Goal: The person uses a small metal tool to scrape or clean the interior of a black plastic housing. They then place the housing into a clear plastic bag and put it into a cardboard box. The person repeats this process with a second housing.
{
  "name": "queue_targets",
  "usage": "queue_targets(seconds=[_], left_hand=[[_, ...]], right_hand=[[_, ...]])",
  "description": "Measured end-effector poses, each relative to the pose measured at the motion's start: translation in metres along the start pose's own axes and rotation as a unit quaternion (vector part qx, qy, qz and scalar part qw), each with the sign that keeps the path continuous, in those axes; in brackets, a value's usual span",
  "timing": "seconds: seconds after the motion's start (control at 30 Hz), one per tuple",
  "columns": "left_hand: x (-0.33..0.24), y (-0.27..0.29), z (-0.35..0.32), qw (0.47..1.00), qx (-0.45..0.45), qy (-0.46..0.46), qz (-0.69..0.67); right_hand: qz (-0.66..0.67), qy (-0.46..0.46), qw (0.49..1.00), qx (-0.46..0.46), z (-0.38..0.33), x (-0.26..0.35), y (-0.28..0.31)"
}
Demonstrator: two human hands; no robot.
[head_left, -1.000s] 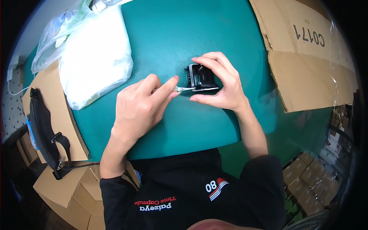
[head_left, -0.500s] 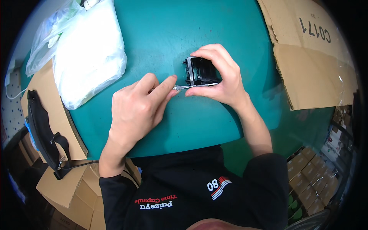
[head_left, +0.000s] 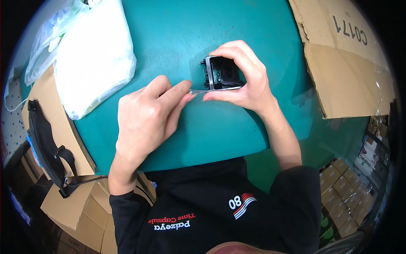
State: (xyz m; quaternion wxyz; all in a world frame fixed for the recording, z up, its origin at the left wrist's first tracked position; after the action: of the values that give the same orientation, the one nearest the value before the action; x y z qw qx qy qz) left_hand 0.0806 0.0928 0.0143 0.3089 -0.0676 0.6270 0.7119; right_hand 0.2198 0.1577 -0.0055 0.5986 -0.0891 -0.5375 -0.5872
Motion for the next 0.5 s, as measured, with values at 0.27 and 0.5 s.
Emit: queue_targets(seconds=[0.27,0.5], left_hand=[[-0.0012,-0.0016,0.0016,1.0,0.013,0.002,-0.002],[-0.0012,-0.0033,0.0079,1.0,0.01,-0.009,0.021]], right_hand=[[-0.005,0.011,1.0,-0.001,-0.0004,0.001,0.0012],[-0.013,0.014,1.0,0.007,0.0002,0.0006,-0.0021]])
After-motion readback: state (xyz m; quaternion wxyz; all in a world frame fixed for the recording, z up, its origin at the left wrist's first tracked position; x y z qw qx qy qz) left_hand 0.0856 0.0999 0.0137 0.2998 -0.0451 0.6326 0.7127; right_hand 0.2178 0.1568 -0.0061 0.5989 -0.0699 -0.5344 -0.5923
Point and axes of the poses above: each hand's wrist, its own z-axis towards the middle knuckle, its own y-axis out of the back of the hand, x = y × z, the point moved 10 cm from there along z, towards the middle knuckle, and after that the axes turned 4 degrees about -y, right-handed, at the moved point
